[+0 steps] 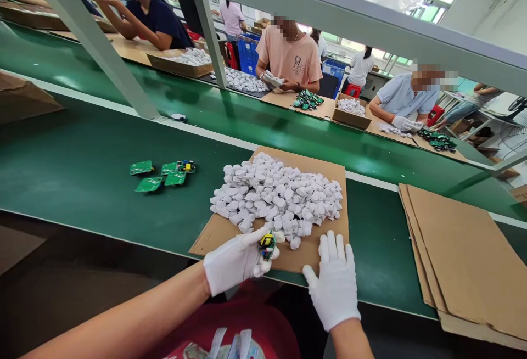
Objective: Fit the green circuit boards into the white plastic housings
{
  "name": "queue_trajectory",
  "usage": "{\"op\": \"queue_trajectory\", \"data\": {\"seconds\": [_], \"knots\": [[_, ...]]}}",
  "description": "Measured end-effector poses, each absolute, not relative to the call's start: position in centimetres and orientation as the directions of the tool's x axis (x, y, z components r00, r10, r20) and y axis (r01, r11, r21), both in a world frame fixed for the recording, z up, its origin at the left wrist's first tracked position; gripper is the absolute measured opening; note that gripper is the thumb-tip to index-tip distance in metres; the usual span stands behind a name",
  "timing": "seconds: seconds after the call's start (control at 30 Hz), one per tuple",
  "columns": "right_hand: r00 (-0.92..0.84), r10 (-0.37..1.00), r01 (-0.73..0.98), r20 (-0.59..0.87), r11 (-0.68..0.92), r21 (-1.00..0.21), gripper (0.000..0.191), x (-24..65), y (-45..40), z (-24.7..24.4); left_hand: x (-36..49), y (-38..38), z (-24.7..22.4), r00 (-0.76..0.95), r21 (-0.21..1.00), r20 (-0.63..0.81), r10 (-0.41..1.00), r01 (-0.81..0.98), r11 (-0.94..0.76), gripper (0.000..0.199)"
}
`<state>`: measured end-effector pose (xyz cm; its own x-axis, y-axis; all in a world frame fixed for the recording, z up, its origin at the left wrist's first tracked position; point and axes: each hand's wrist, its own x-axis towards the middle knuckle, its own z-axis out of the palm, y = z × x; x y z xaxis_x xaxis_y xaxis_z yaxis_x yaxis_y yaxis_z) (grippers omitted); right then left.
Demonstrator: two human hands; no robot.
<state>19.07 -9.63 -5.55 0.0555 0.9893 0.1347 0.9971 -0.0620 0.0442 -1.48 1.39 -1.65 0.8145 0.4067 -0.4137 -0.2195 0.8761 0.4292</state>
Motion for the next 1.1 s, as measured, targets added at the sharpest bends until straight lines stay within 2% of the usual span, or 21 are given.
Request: {"op": "queue_trajectory", "data": {"seconds": [0.1, 0.2, 0.3, 0.37, 0.5, 0.63, 0.8, 0.9, 1.0, 1.07, 1.1], "knots": [[0.019, 0.994, 0.999, 0.105, -0.022, 0.027, 0.086, 18.2, -10.0, -5.8, -1.5, 1.1, -1.4, 0.788, 0.424, -0.446, 0.425, -0.232, 0.876, 0.035], [-0.039, 0.996, 0.999, 0.085, 0.037, 0.026, 0.080, 18.7, -10.0, -5.9, -1.5, 0.7, -1.1, 0.748, 0.431, -0.481, 0.456, -0.251, 0.867, 0.034], [0.072, 0.990, 0.996, 0.123, -0.078, 0.043, 0.068, 19.8, -9.4, -5.6, -1.4, 0.1, -0.8, 0.706, 0.454, -0.509, 0.492, -0.266, 0.851, 0.032], [0.115, 0.983, 0.992, 0.140, -0.121, 0.035, 0.071, 20.0, -9.1, -5.5, -1.2, -0.2, -0.7, 0.686, 0.452, -0.531, 0.497, -0.267, 0.851, 0.031], [-0.057, 0.995, 0.998, 0.080, 0.057, 0.001, 0.081, 19.6, -9.1, -5.4, -0.9, -0.6, -0.7, 0.680, 0.427, -0.558, 0.476, -0.257, 0.867, 0.028], [0.094, 0.988, 0.995, 0.119, -0.098, 0.026, 0.062, 20.1, -8.9, -5.2, -0.7, -0.8, -0.7, 0.710, 0.428, -0.536, 0.457, -0.238, 0.872, 0.032], [-0.051, 0.990, 0.999, 0.130, 0.051, 0.004, 0.065, 20.4, -8.7, -5.5, -0.3, -1.3, -1.0, 0.746, 0.435, -0.480, 0.461, -0.254, 0.864, 0.037], [0.059, 0.974, 0.998, 0.218, -0.063, 0.013, 0.050, 22.2, -8.1, -5.9, -0.3, -1.4, -1.3, 0.755, 0.423, -0.471, 0.456, -0.261, 0.868, 0.035], [0.129, 0.934, 0.991, 0.332, -0.111, -0.075, 0.038, 24.1, -7.5, -6.1, -0.3, -1.5, -1.4, 0.747, 0.428, -0.493, 0.445, -0.238, 0.872, 0.033], [0.208, 0.903, 0.966, 0.376, -0.130, -0.223, 0.038, 24.1, -7.4, -5.8, -0.2, -1.6, -1.3, 0.734, 0.443, -0.502, 0.457, -0.236, 0.865, 0.031], [0.270, 0.887, 0.932, 0.375, -0.142, -0.334, 0.038, 23.6, -7.5, -5.4, -0.2, -1.6, -1.2, 0.728, 0.450, -0.502, 0.467, -0.241, 0.860, 0.031]]}}
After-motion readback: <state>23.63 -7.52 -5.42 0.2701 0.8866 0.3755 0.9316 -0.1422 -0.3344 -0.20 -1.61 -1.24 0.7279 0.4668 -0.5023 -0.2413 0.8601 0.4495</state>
